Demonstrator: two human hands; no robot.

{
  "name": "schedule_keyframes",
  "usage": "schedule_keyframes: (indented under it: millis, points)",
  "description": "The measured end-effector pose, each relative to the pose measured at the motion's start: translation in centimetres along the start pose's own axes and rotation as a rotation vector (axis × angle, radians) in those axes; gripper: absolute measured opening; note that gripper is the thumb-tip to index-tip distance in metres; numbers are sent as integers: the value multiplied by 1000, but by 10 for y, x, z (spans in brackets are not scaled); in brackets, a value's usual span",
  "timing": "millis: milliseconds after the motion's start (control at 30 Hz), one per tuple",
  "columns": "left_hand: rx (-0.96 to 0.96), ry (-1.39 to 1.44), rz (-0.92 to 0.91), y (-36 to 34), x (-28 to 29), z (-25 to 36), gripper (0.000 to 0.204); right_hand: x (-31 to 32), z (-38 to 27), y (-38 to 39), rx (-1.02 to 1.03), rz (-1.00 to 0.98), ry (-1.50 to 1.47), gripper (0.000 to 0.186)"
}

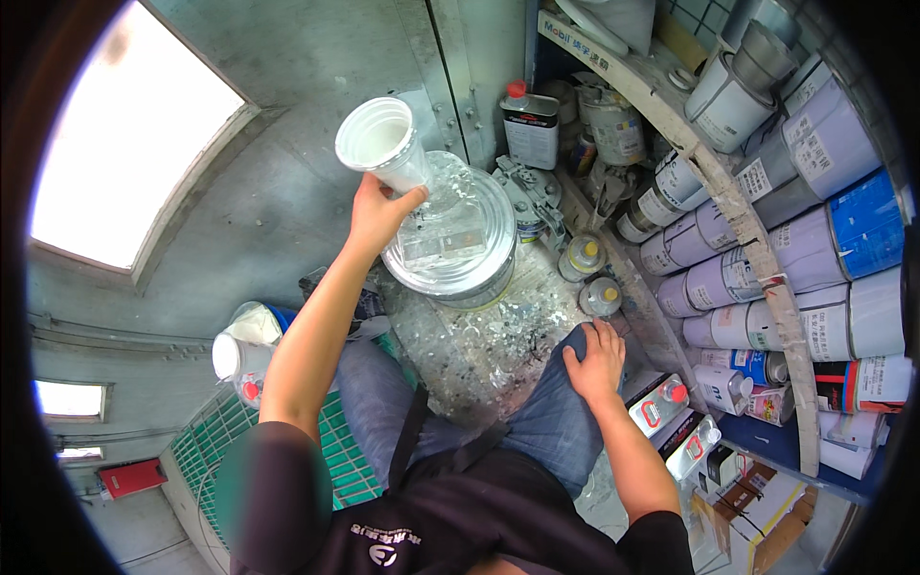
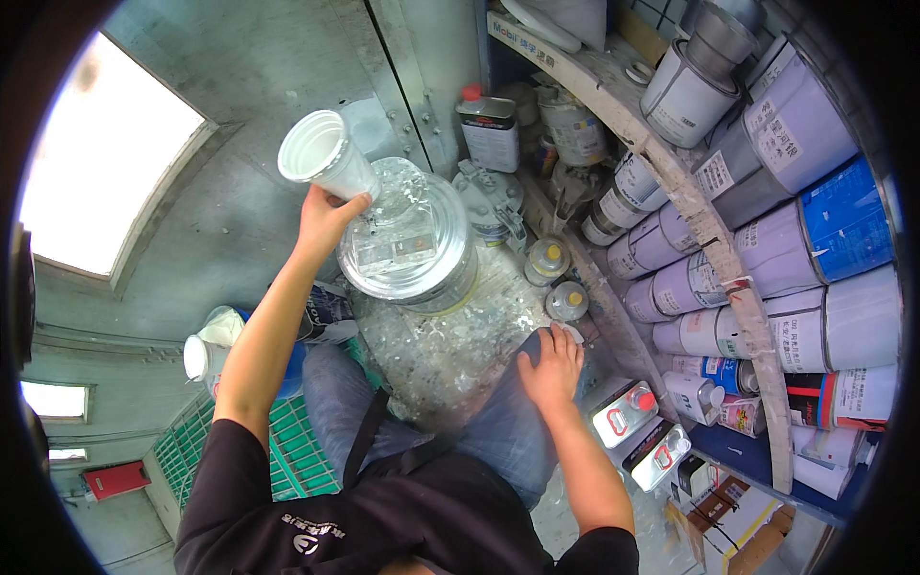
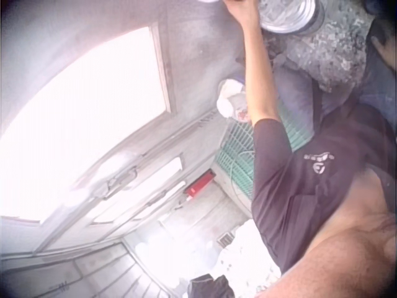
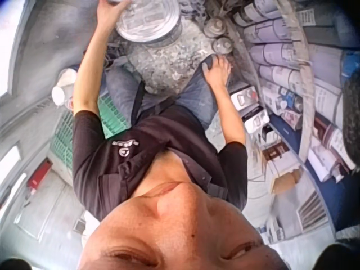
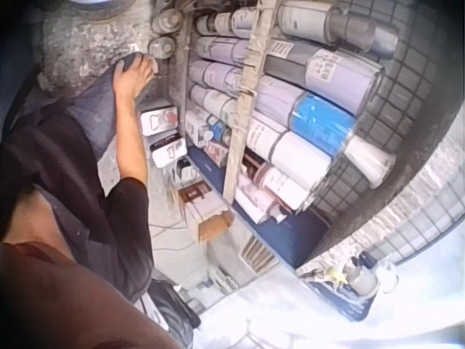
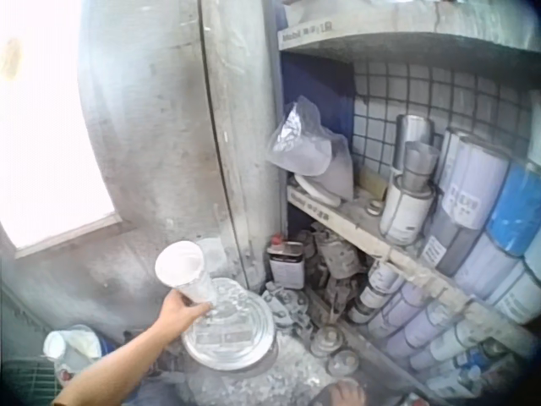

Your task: The person wipes a newspaper-covered surface with a cloth, then retrieves a white container and a funnel from a shelf. They pour a white liquid into the container, place the funnel inside, and stir the contents with a stick. The person then places the container on a scale and continues mixing.

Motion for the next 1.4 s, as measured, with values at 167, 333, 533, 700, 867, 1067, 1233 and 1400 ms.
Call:
schedule_keyframes:
  millis: [167, 333, 533, 700, 867, 1067, 1233, 1400]
  points:
    - [36, -98, -32, -24, -20, -18, 71, -1, 9, -1, 9, 18, -32, 52]
    - [18, -128, -32, -29, -31, -30, 72, 3, 17, 3, 13, 27, -37, 51]
    - [68, -278, 3, -26, -29, -60, 73, 5, 18, 2, 37, 22, -40, 51]
    - [10, -288, 66, 1, -31, -46, 81, 9, 25, -1, 3, -15, 17, 56]
    - [253, -47, 61, 74, -30, -75, 90, 37, -63, -72, 420, 187, -303, 58]
    - [335, -15, 20, 88, -28, -57, 83, 21, -163, -157, 404, 76, -238, 67]
    - [332, 104, -36, 88, -32, -55, 79, 2, -173, -168, 354, 53, -245, 73]
    - [303, 67, -20, 101, -34, -57, 72, 4, -164, -166, 395, 12, -346, 63]
Point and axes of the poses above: each hand's wrist, its own y-axis away from the middle knuckle, its own x-axis out of the back of the hand, z = x × y, the point moved 2 cm from there along -y, towards the middle knuckle, and after that the axes turned 11 degrees about -z, right-handed, at the moved point
